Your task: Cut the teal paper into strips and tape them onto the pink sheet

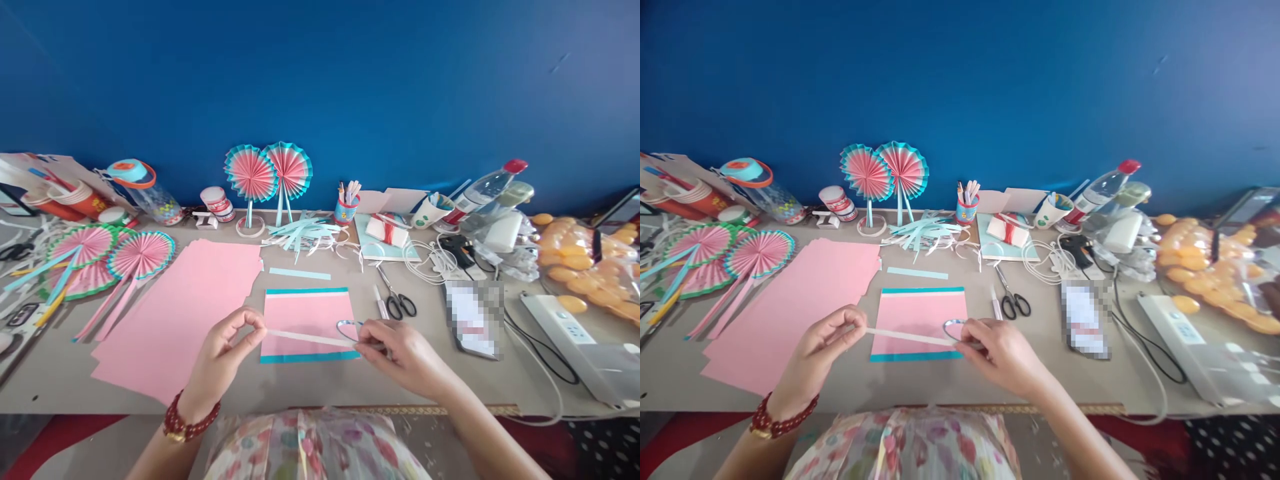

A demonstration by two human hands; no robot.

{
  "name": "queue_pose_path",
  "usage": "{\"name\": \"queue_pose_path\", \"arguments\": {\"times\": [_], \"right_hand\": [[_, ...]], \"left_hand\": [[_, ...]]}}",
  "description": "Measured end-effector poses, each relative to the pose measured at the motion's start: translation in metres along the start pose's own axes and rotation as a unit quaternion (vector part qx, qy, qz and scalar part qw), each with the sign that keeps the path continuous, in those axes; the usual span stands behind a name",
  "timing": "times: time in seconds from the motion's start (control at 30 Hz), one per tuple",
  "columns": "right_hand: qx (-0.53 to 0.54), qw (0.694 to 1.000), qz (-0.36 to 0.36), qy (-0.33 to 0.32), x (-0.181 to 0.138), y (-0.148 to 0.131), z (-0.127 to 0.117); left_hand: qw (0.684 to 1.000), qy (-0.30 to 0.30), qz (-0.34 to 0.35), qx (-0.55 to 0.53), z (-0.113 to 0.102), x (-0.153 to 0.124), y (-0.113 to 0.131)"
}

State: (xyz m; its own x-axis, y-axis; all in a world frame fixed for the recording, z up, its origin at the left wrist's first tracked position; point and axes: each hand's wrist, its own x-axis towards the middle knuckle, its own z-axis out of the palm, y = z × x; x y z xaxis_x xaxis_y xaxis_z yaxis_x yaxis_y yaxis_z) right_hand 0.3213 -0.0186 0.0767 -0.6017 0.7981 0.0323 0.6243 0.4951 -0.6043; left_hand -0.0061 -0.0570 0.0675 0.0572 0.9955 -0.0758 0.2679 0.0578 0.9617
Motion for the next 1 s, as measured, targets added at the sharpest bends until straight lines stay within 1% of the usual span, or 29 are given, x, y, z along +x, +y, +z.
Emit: {"name": "queue_pose_path", "arguments": {"times": [0.13,0.3,0.37,0.47,0.6,0.73,0.87,1.0], "right_hand": [[-0.084,0.995,-0.012,0.044,-0.009,0.007,0.004],[-0.180,0.976,-0.018,0.125,-0.017,0.010,0.026],[-0.195,0.971,-0.004,0.136,-0.019,0.012,0.037],[-0.205,0.971,0.002,0.127,-0.022,0.015,0.049],[-0.200,0.974,-0.002,0.103,-0.022,0.016,0.052],[-0.204,0.975,0.018,0.083,-0.019,0.009,0.053],[-0.228,0.970,0.036,0.076,-0.017,0.003,0.063],[-0.240,0.966,0.040,0.085,-0.016,0.004,0.069]], "left_hand": [[0.996,0.055,-0.020,0.063,0.010,-0.010,-0.018],[0.990,0.074,-0.039,0.115,0.025,-0.016,-0.038],[0.988,0.078,-0.040,0.125,0.027,-0.018,-0.042],[0.988,0.078,-0.044,0.126,0.027,-0.021,-0.046],[0.988,0.067,-0.051,0.131,0.027,-0.023,-0.051],[0.984,0.076,-0.018,0.160,0.027,-0.023,-0.057],[0.972,0.092,0.027,0.214,0.024,-0.022,-0.061],[0.961,0.090,0.025,0.259,0.021,-0.023,-0.064]]}}
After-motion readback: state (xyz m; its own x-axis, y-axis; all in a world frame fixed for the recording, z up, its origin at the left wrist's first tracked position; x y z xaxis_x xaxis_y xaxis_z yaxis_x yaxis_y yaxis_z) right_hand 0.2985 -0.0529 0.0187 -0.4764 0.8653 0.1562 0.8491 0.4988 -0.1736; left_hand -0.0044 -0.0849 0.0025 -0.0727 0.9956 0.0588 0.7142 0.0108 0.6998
